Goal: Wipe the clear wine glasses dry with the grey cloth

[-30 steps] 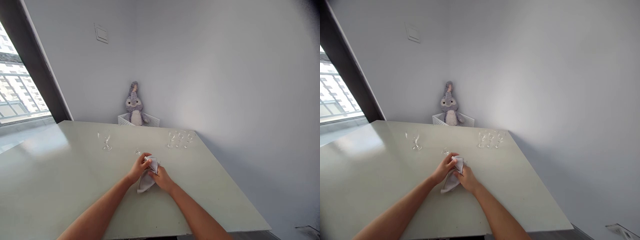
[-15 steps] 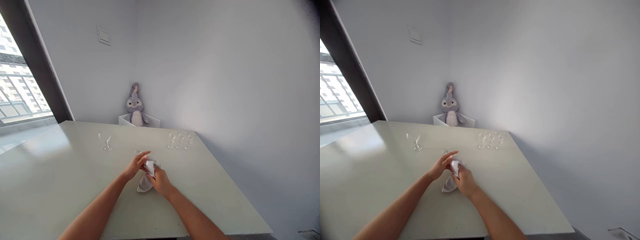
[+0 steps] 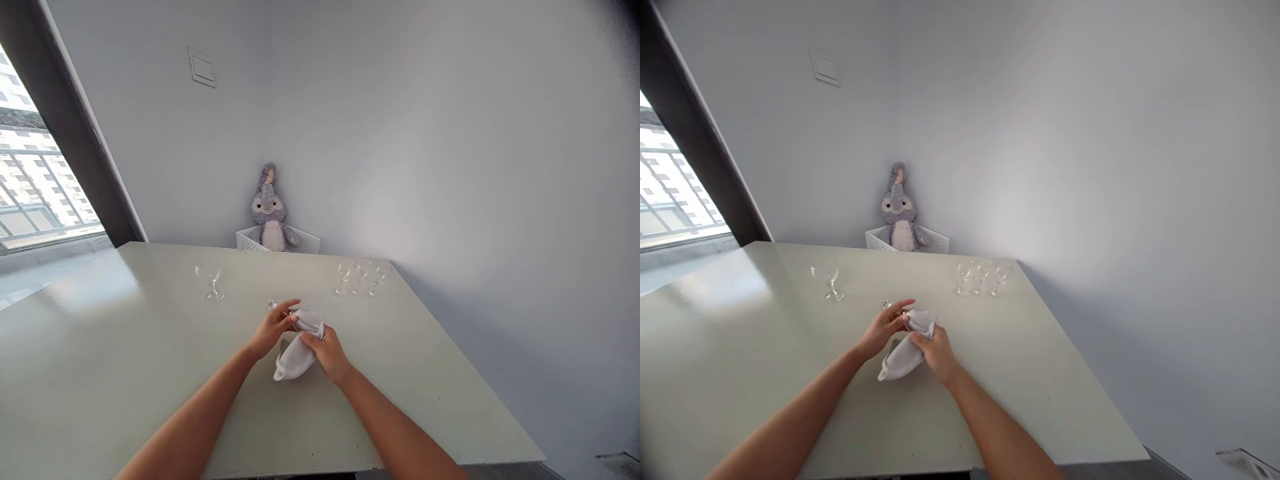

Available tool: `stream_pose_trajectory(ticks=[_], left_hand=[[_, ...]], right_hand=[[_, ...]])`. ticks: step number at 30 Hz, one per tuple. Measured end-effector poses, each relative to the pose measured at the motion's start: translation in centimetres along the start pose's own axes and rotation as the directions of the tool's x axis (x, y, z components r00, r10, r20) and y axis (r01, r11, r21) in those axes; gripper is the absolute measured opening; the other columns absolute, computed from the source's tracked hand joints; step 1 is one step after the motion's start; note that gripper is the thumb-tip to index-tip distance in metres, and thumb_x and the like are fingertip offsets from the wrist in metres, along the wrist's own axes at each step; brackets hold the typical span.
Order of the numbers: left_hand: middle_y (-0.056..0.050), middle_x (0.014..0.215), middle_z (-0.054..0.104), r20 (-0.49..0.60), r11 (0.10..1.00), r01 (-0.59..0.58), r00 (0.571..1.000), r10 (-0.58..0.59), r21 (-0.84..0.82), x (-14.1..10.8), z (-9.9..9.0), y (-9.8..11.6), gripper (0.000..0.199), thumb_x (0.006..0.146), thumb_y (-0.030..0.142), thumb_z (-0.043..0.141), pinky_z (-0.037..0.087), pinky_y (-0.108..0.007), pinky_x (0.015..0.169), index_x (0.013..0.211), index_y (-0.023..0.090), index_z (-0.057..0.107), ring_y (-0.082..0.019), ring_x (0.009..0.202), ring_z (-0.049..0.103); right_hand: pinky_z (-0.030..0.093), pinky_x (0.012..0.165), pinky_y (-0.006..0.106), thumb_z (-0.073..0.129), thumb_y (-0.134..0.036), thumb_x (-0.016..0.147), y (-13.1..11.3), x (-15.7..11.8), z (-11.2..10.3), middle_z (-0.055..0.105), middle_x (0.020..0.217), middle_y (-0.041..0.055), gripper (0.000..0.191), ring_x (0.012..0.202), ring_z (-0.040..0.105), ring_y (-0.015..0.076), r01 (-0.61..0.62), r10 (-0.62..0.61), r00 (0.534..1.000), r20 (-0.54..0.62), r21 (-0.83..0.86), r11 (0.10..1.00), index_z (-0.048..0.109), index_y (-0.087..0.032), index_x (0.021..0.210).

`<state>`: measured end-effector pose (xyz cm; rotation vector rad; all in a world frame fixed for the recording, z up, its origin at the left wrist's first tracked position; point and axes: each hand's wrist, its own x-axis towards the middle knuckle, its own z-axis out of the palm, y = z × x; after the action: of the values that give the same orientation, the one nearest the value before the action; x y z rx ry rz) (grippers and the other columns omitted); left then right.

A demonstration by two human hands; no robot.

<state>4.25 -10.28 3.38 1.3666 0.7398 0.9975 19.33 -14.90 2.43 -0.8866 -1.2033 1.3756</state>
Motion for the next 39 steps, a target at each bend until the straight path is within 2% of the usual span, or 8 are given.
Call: stream_pose_trajectory(ticks=[5,10,13,18,24,29,33,39], left_hand=[[-0.005,0.075,0.060,0.001,0.993,0.106,0.994,-0.107,0.051,-0.1,-0.2,-0.5,0.052,0.079,0.054,0.040,0.047,-0.030,0.062,0.105,0.013,0.058,-0.016,0.067,0.056],[-0.006,0.102,0.058,0.101,0.998,0.039,0.994,-0.034,-0.053,-0.4,0.8,-0.1,0.048,0.077,0.043,0.052,0.043,-0.031,0.078,0.121,0.022,0.047,-0.019,0.090,0.054],[-0.007,0.101,0.059,0.114,0.997,0.006,0.993,0.002,-0.071,-0.4,0.8,0.0,0.049,0.073,0.038,0.060,0.042,-0.031,0.081,0.117,0.020,0.050,-0.019,0.090,0.053],[-0.004,0.083,0.060,0.044,0.986,0.083,0.996,-0.077,-0.145,-0.2,0.3,-0.7,0.049,0.074,0.042,0.057,0.045,-0.030,0.073,0.117,0.019,0.050,-0.015,0.075,0.055],[-0.004,0.071,0.060,0.016,0.986,0.132,0.991,-0.134,0.100,-0.2,0.5,-0.9,0.054,0.081,0.055,0.035,0.044,-0.027,0.057,0.113,0.017,0.054,-0.014,0.059,0.054],[-0.006,0.078,0.065,-0.073,0.621,-0.109,0.963,0.261,0.776,-0.5,-0.6,0.2,0.038,0.079,0.047,0.046,0.040,-0.031,0.073,0.103,0.023,0.062,-0.020,0.074,0.057],[-0.008,0.116,0.055,0.106,0.312,-0.259,0.895,0.433,0.914,-0.2,-1.6,0.5,0.036,0.077,0.040,0.052,0.025,-0.042,0.095,0.110,0.026,0.057,-0.028,0.110,0.041],[-0.008,0.081,0.063,0.254,0.294,-0.355,0.909,0.329,0.887,0.3,-2.2,-0.8,0.028,0.084,0.035,0.043,0.035,-0.037,0.080,0.103,0.025,0.061,-0.023,0.088,0.050]], right_hand=[[0.042,0.071,0.032,0.061,-0.035,0.070,0.0,-0.7,0.7,0.064,0.081,0.0039,0.022,0.077,0.055,0.0204,0.090,-0.103,0.994,-0.024,-0.324,0.942,0.066,-0.020,0.086],[0.043,0.059,0.028,0.066,-0.037,0.066,-0.5,0.6,-0.7,0.063,0.072,0.0034,0.030,0.063,0.056,0.0159,-0.178,0.226,0.967,-0.121,0.315,0.932,0.062,-0.016,0.087],[0.043,0.058,0.026,0.068,-0.035,0.065,-0.5,0.9,-1.0,0.062,0.070,0.0023,0.028,0.060,0.054,0.0139,-0.189,0.253,0.963,-0.098,0.428,0.884,0.062,-0.016,0.085],[0.042,0.065,0.029,0.062,-0.034,0.070,-0.3,-0.2,-0.2,0.063,0.079,0.0040,0.032,0.069,0.055,0.0177,0.001,-0.006,0.999,-0.048,-0.105,0.994,0.063,-0.017,0.096],[0.040,0.063,0.029,0.056,-0.032,0.073,0.1,-0.6,-0.1,0.062,0.071,0.0031,0.016,0.067,0.053,0.0184,0.159,-0.193,0.981,0.000,-0.563,0.811,0.065,-0.022,0.081],[0.038,0.057,0.026,0.062,-0.037,0.068,-0.3,0.5,-1.2,0.060,0.067,0.0008,0.026,0.061,0.051,0.0145,-0.045,0.005,0.972,-0.234,-0.168,0.985,0.064,-0.016,0.082],[0.038,0.053,0.024,0.071,-0.034,0.058,-1.0,1.0,-2.0,0.058,0.064,-0.0007,0.031,0.056,0.049,0.0120,-0.190,0.248,0.934,-0.258,0.230,0.954,0.062,-0.015,0.081],[0.039,0.053,0.023,0.071,-0.031,0.058,-1.4,0.8,-2.3,0.057,0.061,-0.0021,0.028,0.054,0.049,0.0104,-0.298,0.331,0.940,-0.082,0.274,0.915,0.063,-0.016,0.080]])
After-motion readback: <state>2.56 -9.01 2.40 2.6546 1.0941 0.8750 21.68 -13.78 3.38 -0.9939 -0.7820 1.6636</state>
